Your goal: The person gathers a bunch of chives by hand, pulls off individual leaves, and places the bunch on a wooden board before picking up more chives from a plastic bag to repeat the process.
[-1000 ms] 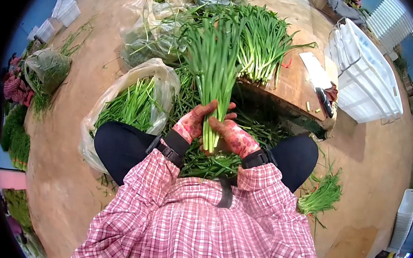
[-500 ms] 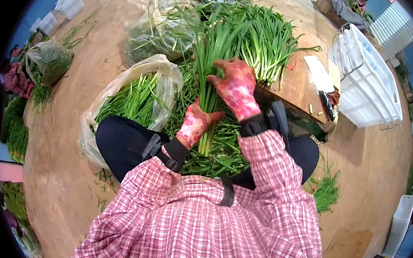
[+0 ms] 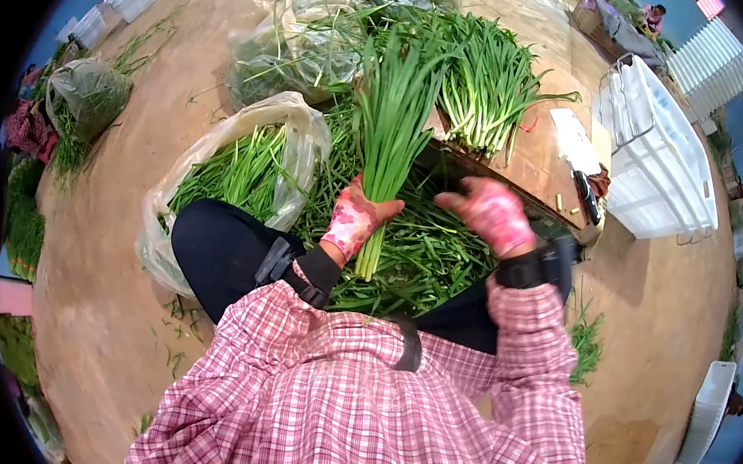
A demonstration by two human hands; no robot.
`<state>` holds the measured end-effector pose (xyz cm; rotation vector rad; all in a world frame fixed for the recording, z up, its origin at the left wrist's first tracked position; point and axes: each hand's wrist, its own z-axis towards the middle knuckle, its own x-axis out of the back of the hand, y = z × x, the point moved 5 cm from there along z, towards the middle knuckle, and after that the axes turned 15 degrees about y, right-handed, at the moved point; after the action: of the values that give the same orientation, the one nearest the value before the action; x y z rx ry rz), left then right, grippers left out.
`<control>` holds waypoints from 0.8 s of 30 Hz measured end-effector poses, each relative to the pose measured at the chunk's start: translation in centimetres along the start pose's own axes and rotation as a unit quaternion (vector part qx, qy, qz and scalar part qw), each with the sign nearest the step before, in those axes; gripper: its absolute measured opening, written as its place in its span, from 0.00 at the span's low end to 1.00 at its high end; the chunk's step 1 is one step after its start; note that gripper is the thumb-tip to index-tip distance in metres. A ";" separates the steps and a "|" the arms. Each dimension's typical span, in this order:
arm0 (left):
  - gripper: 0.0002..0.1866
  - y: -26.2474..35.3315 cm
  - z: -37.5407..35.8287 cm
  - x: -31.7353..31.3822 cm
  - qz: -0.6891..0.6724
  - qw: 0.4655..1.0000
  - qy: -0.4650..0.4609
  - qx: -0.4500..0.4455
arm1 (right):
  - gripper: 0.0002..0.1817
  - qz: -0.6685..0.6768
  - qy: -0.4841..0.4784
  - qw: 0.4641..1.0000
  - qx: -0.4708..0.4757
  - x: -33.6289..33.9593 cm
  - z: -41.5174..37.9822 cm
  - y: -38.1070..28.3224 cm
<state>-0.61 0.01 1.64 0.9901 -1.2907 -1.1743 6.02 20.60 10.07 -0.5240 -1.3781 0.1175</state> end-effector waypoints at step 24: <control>0.13 1.4 1.7 2.2 -0.245 0.946 -0.001 0.211 | 0.18 0.723 -0.136 0.625 -0.260 -10.8 0.8 -4.5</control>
<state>-2.39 -1.82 3.48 1.6970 -1.3711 -1.2867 2.00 12.78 2.27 -2.1182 -0.8973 1.1733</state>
